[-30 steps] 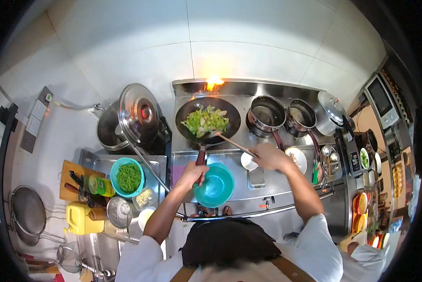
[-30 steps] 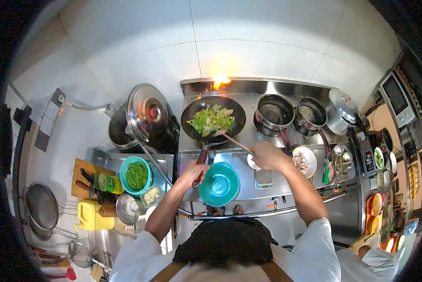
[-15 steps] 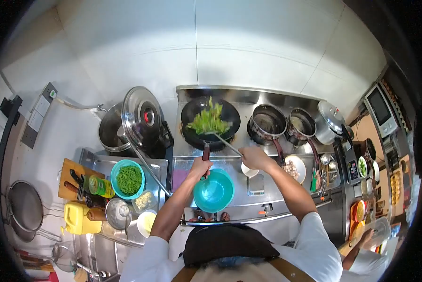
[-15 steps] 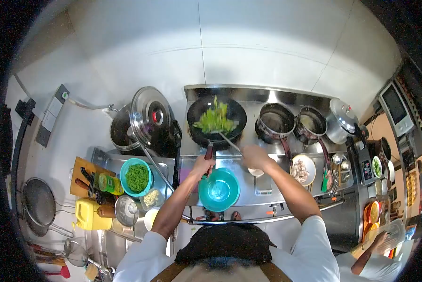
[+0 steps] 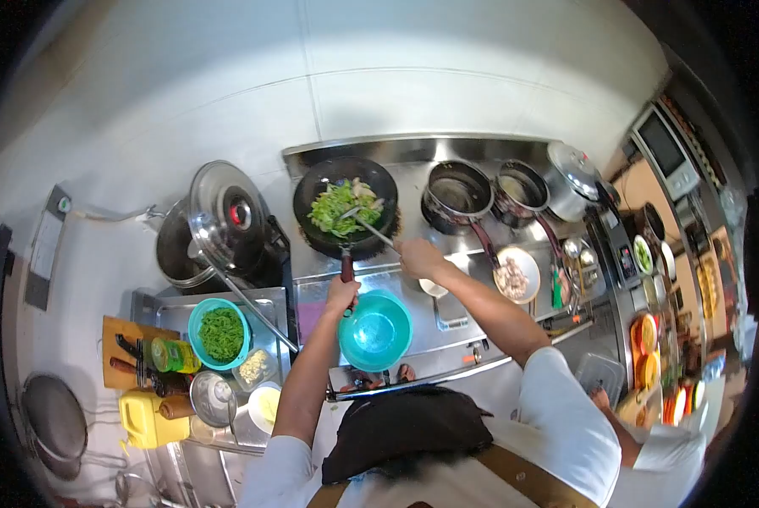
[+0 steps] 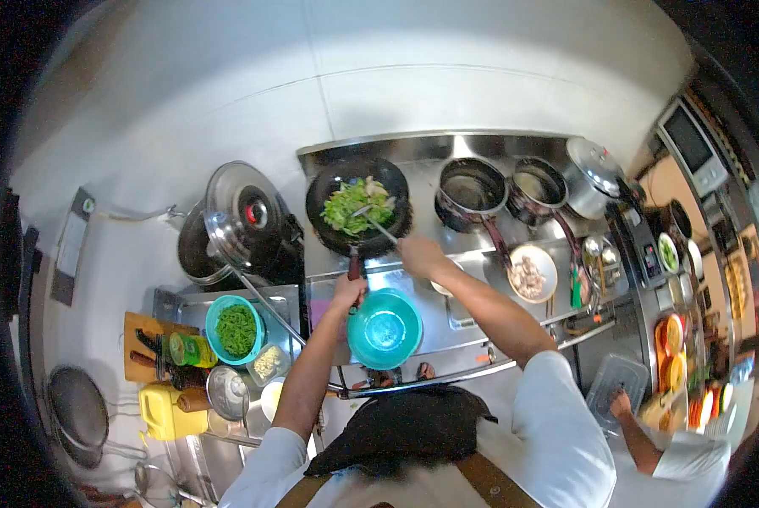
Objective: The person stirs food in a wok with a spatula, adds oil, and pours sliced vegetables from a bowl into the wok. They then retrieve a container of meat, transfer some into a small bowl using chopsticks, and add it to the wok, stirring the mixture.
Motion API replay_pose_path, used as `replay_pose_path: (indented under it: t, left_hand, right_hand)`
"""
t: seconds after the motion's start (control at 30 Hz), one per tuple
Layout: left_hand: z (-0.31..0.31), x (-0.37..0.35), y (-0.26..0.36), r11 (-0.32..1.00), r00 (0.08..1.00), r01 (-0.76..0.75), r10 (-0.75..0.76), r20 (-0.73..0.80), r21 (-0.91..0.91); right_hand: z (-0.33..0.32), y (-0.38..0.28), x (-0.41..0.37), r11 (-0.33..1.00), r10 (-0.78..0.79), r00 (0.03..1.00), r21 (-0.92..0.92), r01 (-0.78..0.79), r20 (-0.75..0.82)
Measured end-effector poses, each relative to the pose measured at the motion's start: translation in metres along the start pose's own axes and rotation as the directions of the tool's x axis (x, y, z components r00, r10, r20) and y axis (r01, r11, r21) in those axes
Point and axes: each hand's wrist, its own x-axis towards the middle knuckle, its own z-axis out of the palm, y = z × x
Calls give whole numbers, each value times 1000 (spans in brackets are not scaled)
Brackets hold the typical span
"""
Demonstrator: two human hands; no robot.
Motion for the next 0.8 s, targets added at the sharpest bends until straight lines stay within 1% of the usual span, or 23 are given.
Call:
replay_pose_path:
  t: [0.03, 0.07, 0.1, 0.13, 0.17, 0.2, 0.23, 0.27, 0.3, 0.33, 0.37, 0.4, 0.43, 0.47, 0.5, 0.53, 0.57, 0.6, 0.63, 0.67, 0.7, 0.73, 0.8]
  left_hand:
    - [-2, 8, -7, 997, 1000, -13, 12, 19, 72]
    - [-5, 30, -33, 982, 1000, -1, 3, -11, 190]
    - [-9, 94, -105, 960, 989, -148, 139, 53, 238]
    - [-4, 44, -46, 996, 998, -25, 19, 64, 84]
    - [0, 21, -20, 996, 990, -71, 76, 119, -49]
    - [2, 22, -18, 994, 988, -61, 73, 138, -86]
    - [3, -1, 0, 993, 989, -13, 30, 144, -115]
    - [7, -6, 5, 998, 993, 35, -28, 115, -58]
    - [3, -4, 9, 997, 996, 77, -77, 53, -9]
    - [6, -2, 12, 998, 996, 67, -67, 66, 4]
    - [8, -1, 9, 1000, 998, 26, -26, 52, -5]
    - [9, -1, 5, 1000, 999, -13, 14, 38, -16]
    - [8, 2, -2, 1000, 999, -17, 17, 46, -8]
    - [7, 5, -4, 1000, 1000, 16, -17, 21, 18]
    - [9, 11, -6, 998, 999, 53, -53, -5, 42]
    - [10, 12, -8, 998, 999, 50, -50, 0, 45]
    - [11, 14, -10, 1000, 1000, 19, -19, 1, 19]
    - [10, 15, -12, 1000, 1000, -10, 10, -1, -13]
    - [12, 9, -10, 1000, 1000, -9, 9, -4, -18]
    - [16, 0, -3, 997, 998, -58, 57, -9, -44]
    - [18, -4, 3, 992, 994, -107, 106, -17, -72]
    - [17, 2, 1, 991, 994, -106, 105, -27, -76]
    - [17, 42, -30, 999, 997, 30, -28, -71, 28]
  right_hand:
    - [-10, -2, -15, 995, -88, 993, -41, 91, 72]
    - [-10, -9, -23, 1000, 2, 999, -19, -1, 53]
    - [-3, -4, -21, 1000, -12, 999, 0, 12, 43]
    - [10, -4, -14, 996, 34, 996, 81, -28, -79]
    - [22, -5, -2, 980, 108, 982, 182, -79, -155]
    - [30, -7, 14, 975, 146, 967, 195, -105, -209]
    - [36, -9, 20, 978, 134, 979, 179, -106, -151]
    - [32, -13, 19, 953, 189, 978, 258, -161, -88]
    - [26, -25, 19, 925, 254, 962, 317, -211, -102]
    - [13, -31, 11, 894, 259, 963, 394, -212, -70]
    - [16, -36, 11, 874, 280, 955, 437, -211, -98]
    - [17, -41, 14, 878, 273, 959, 427, -215, -78]
    - [23, -42, 19, 881, 268, 962, 420, -220, -59]
    - [24, -38, 14, 875, 278, 959, 427, -227, -62]
    - [24, -32, 12, 900, 242, 969, 383, -207, -43]
    - [21, -31, 9, 925, 202, 979, 333, -182, -26]
    - [18, -29, 7, 925, 203, 979, 332, -183, -27]
    - [14, -23, 3, 940, 198, 979, 293, -177, -44]
    - [9, -17, -4, 952, 192, 980, 255, -171, -60]
    - [-9, -21, -18, 966, 194, 981, 181, -186, -25]
    - [-18, -24, -27, 968, 187, 982, 176, -180, -23]
    - [-25, -28, -34, 976, 179, 984, 136, -173, -29]
    - [-34, -31, -47, 986, 155, 988, 63, -154, -12]
